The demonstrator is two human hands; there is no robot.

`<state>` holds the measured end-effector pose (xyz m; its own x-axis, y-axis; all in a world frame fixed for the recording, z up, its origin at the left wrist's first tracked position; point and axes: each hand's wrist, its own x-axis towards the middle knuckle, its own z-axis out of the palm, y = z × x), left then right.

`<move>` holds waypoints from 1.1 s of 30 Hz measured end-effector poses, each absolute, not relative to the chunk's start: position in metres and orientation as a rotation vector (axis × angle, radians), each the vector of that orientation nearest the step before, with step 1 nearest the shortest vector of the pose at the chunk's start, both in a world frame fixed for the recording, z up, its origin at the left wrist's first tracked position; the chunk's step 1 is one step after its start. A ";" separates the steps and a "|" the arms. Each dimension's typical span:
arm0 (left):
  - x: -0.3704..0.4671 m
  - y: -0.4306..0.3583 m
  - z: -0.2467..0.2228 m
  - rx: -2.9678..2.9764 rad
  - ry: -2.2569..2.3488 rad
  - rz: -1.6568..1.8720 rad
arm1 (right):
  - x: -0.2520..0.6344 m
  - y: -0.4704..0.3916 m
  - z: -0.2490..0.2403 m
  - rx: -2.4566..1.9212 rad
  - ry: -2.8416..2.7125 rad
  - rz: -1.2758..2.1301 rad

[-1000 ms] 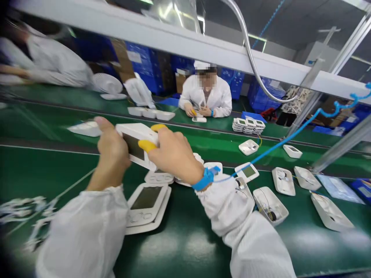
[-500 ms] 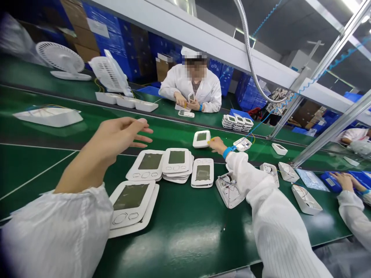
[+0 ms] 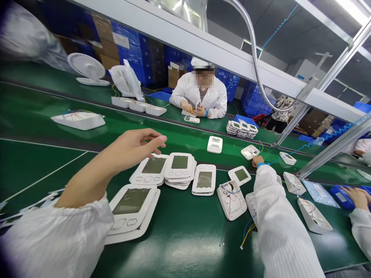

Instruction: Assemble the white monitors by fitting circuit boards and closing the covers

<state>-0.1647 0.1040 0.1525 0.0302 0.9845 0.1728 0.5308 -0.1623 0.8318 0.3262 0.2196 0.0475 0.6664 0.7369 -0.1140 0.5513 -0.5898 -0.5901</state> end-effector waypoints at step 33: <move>-0.079 -0.082 0.039 0.510 1.341 1.177 | 0.244 0.078 0.098 -1.900 -2.161 0.655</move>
<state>-0.0794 -0.0818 0.0393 -0.1840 0.8630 -0.4704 -0.3546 0.3881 0.8507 0.2443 0.0779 0.0982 -0.1606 0.9764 -0.1446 0.8922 0.0810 -0.4443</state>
